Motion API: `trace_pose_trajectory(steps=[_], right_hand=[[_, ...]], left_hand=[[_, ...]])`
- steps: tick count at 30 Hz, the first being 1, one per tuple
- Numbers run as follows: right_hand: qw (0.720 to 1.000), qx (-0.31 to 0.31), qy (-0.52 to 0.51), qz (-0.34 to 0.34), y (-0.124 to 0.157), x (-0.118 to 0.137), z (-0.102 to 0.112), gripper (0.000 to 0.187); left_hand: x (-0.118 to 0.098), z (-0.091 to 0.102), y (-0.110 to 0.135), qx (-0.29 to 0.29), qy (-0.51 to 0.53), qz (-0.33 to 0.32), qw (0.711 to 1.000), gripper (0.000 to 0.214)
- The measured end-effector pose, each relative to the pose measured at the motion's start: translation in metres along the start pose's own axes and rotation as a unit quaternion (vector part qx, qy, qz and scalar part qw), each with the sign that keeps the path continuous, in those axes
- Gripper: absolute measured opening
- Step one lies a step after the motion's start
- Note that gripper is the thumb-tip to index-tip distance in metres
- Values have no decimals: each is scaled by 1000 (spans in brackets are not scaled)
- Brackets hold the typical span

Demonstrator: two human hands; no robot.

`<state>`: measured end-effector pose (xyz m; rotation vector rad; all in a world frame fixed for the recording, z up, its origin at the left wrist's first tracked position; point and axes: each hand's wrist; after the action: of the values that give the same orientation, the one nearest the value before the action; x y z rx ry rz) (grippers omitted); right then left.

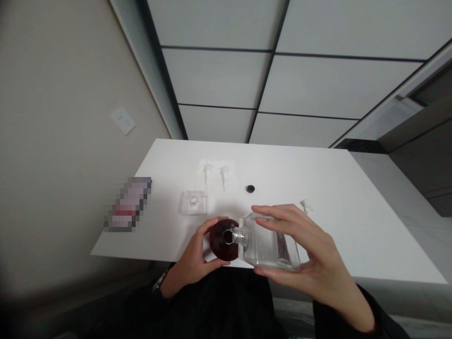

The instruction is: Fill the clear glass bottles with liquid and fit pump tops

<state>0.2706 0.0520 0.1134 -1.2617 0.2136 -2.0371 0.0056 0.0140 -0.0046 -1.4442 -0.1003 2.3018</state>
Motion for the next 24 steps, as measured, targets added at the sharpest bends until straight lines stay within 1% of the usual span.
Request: trace_pose_trajectory(steps=[9,14,20,24], right_hand=[[1000,12,23,0,-4,8,4,57],[999,13,35,-6,-7,14,6,55],[998,22,55,-6,-7,16,9,53],[999,22,47,-3,-8,18,10,54]], left_hand=[[0,1,2,12,-9,27,1000,80],[0,1,1,7,-1,11,1000,81],[2,1,1,9,-2,15,1000,83],[2,1,1,10,0,14,1000,83]])
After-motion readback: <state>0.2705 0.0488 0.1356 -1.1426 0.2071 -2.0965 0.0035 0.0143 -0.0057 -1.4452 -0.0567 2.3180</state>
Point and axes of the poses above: each hand's wrist, its own y-axis away from the middle knuckle, its own z-axis out of the back of the hand, x = y × z, and after that the axes turned 12 degrees about -y, right-handed
